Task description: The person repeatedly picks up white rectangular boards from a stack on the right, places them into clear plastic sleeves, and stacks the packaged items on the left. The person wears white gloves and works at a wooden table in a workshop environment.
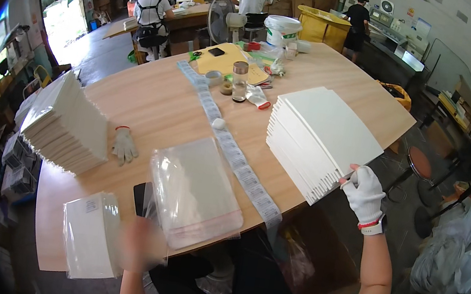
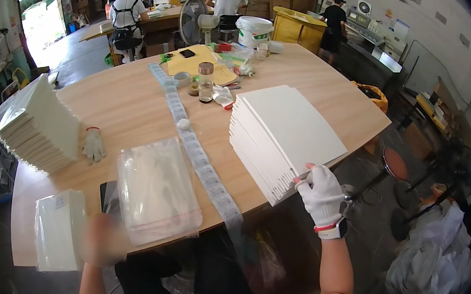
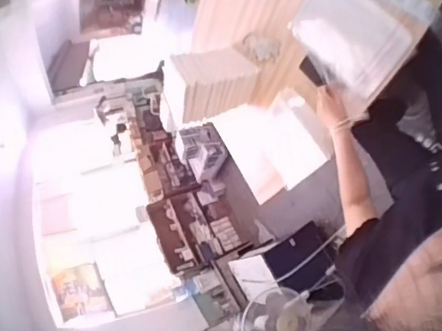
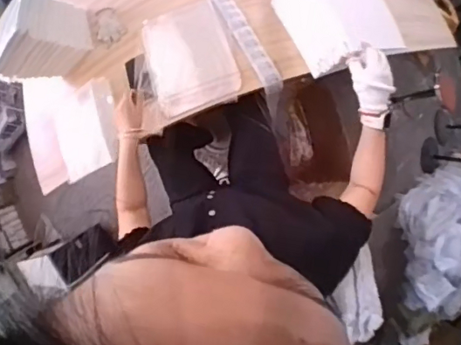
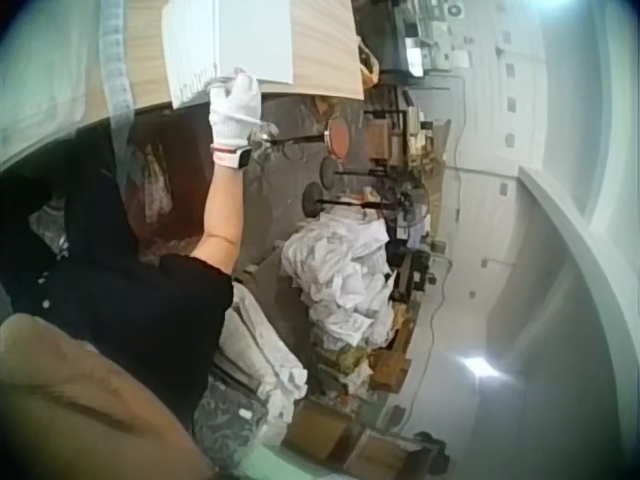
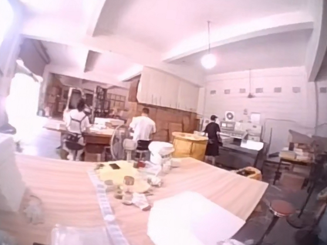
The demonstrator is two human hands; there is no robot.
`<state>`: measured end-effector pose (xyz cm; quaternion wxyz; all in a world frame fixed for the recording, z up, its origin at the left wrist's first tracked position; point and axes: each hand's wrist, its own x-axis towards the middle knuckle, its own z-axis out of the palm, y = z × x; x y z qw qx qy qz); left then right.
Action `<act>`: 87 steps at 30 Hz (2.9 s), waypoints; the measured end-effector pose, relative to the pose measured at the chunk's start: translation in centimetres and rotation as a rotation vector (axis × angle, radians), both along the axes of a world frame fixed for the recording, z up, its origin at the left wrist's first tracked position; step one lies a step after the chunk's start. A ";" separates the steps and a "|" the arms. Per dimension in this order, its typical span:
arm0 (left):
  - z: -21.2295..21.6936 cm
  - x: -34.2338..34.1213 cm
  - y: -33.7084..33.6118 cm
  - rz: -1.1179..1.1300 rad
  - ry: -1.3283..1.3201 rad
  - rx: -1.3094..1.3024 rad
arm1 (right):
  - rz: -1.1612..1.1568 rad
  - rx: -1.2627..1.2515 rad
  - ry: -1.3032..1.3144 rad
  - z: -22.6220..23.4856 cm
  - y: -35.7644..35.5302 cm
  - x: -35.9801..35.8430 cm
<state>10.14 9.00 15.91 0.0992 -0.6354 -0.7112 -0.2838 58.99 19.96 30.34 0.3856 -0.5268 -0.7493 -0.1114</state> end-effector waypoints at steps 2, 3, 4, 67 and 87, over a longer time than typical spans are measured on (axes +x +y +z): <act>5.3 4.3 1.9 0.090 -0.177 -0.158 | -0.044 -0.045 0.033 0.4 -0.4 0.9; 8.2 6.8 3.0 0.135 -0.212 -0.229 | -0.090 -0.063 0.007 0.3 -0.7 1.8; 9.8 7.5 3.1 0.209 -0.235 -0.293 | -0.058 -0.152 0.177 0.1 -0.4 1.4; -3.3 6.2 3.2 -0.108 -1.302 -0.505 | 0.126 -1.472 1.700 -13.7 -17.4 -11.0; -20.9 21.6 -4.7 -0.358 -0.581 -0.263 | 0.395 -1.440 1.984 -20.9 -14.9 -16.7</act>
